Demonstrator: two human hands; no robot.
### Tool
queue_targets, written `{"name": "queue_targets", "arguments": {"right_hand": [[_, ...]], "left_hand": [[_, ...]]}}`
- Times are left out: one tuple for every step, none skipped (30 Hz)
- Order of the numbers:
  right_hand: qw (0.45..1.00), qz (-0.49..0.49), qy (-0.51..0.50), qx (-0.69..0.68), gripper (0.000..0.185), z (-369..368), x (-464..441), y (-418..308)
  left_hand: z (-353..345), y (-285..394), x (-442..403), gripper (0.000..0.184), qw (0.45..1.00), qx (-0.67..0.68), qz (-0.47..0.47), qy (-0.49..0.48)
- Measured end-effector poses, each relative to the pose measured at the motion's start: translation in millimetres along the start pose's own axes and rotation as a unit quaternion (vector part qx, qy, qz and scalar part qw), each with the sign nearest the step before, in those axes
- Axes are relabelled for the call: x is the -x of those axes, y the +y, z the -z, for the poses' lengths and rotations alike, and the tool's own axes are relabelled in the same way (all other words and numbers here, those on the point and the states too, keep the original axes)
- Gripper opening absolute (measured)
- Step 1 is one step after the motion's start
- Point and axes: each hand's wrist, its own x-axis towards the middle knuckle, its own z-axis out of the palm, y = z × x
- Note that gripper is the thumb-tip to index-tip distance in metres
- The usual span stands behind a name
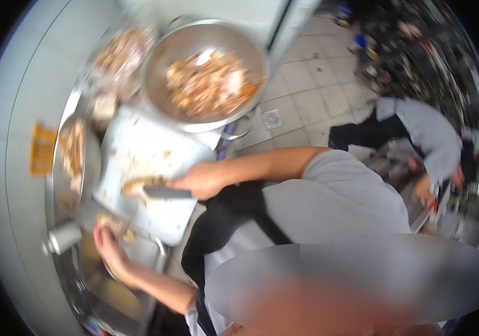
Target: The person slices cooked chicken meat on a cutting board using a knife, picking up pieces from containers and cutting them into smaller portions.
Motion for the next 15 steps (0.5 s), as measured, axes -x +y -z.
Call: {"name": "queue_targets", "arguments": {"right_hand": [[1.000, 0.011, 0.017, -0.014, 0.080, -2, 4, 1], [1.000, 0.001, 0.016, -0.015, 0.079, 3, 10, -3], [0.999, 0.010, 0.031, -0.017, 0.078, -3, 8, 3], [0.999, 0.023, 0.040, -0.019, 0.078, -11, 5, 11], [0.998, 0.018, 0.050, -0.013, 0.078, -12, 7, 11], [0.998, 0.023, 0.047, -0.025, 0.078, -12, 9, 12], [0.998, 0.026, 0.042, -0.039, 0.078, -6, 11, 16], [0.998, 0.024, 0.045, -0.034, 0.078, 1, 17, 16], [0.998, 0.007, 0.040, -0.042, 0.075, 8, 24, 10], [0.998, 0.004, 0.021, -0.052, 0.072, 12, 26, 1], [0.998, -0.026, 0.006, -0.065, 0.071, 16, 29, -5], [0.999, -0.004, 0.028, -0.036, 0.078, 2, 19, 8], [0.998, -0.022, 0.018, -0.063, 0.072, 8, 22, 0], [0.999, -0.014, 0.034, -0.032, 0.074, 4, 18, 4], [0.999, -0.022, 0.018, -0.032, 0.074, 2, 16, 7]], "left_hand": [[21, 13, -10, 0.030, 0.999, -0.002, -0.027, -0.041], [2, 39, -2, 0.024, 0.994, 0.080, -0.067, 0.029], [7, 62, -5, 0.021, 0.995, 0.087, -0.056, 0.013], [10, 80, -14, 0.021, 0.991, 0.114, -0.075, -0.007], [12, 102, -22, 0.024, 0.988, 0.112, -0.103, -0.003], [14, 123, -31, 0.028, 0.985, 0.111, -0.130, 0.004], [16, 143, -54, 0.035, 0.979, 0.130, -0.153, -0.025], [23, 162, -69, 0.042, 0.972, 0.149, -0.176, -0.050], [12, 190, -69, 0.049, 0.966, 0.175, -0.187, -0.023], [-4, 219, -67, 0.055, 0.961, 0.193, -0.196, 0.021], [-3, 235, -81, 0.060, 0.961, 0.191, -0.193, 0.059], [-6, 245, -81, 0.060, 0.964, 0.154, -0.217, 0.017], [4, 241, -110, 0.057, 0.963, 0.161, -0.212, 0.032], [-3, 241, -120, 0.059, 0.957, 0.102, -0.245, 0.118], [-4, 238, -121, 0.065, 0.942, 0.004, -0.258, 0.214]]}}
